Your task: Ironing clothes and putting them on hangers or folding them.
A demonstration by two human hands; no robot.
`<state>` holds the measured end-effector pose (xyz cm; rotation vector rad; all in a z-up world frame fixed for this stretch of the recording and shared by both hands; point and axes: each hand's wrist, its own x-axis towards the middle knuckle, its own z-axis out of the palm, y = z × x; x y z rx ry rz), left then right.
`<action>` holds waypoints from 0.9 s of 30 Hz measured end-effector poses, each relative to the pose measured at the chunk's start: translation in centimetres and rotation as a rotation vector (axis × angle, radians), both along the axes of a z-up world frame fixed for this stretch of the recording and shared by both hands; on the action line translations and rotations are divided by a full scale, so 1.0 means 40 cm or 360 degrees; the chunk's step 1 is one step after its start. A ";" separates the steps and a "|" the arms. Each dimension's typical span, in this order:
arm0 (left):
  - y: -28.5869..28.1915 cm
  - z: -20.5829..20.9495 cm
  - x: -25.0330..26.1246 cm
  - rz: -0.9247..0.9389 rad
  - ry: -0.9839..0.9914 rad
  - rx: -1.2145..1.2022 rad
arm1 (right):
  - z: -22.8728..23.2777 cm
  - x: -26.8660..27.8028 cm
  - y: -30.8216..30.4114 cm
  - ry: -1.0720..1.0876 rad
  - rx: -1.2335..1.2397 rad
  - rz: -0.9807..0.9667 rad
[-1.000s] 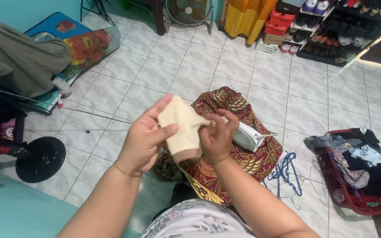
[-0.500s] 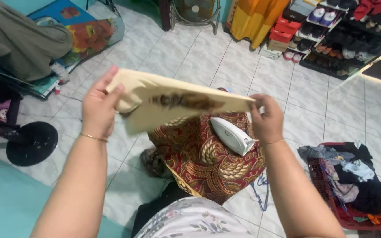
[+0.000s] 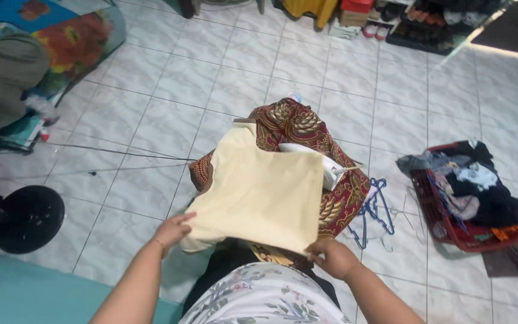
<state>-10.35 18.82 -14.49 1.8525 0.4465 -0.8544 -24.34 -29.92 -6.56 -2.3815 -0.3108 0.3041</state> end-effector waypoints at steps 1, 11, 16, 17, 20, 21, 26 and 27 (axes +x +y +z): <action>0.009 -0.060 -0.003 -0.0022 0.0009 -0.0005 | 0.001 0.008 0.016 0.0009 -0.0005 -0.0022; 0.067 -0.269 0.084 -0.0048 -0.0006 -0.0058 | 0.011 0.408 0.088 -0.0510 -0.0732 -0.0743; 0.055 -0.205 0.152 -0.0013 -0.0063 -0.0134 | 0.036 0.553 0.092 -0.0143 -0.1248 -0.0880; 0.053 -0.200 0.165 -0.0019 -0.0112 -0.0167 | 0.019 0.576 0.073 -0.0023 -0.1289 -0.0856; 0.025 -0.118 0.209 -0.0058 -0.0201 -0.0125 | 0.041 0.594 0.054 0.0260 -0.1154 -0.0901; 0.005 -0.081 0.222 -0.0079 -0.0249 -0.0054 | 0.060 0.589 0.050 0.0408 -0.0977 -0.0960; -0.098 -0.120 0.349 -0.0149 -0.0494 0.0022 | 0.120 0.444 0.113 -0.0067 -0.0701 -0.1349; -0.129 -0.101 0.378 -0.0140 -0.0552 0.0115 | 0.124 0.410 0.135 -0.0129 -0.0761 -0.1296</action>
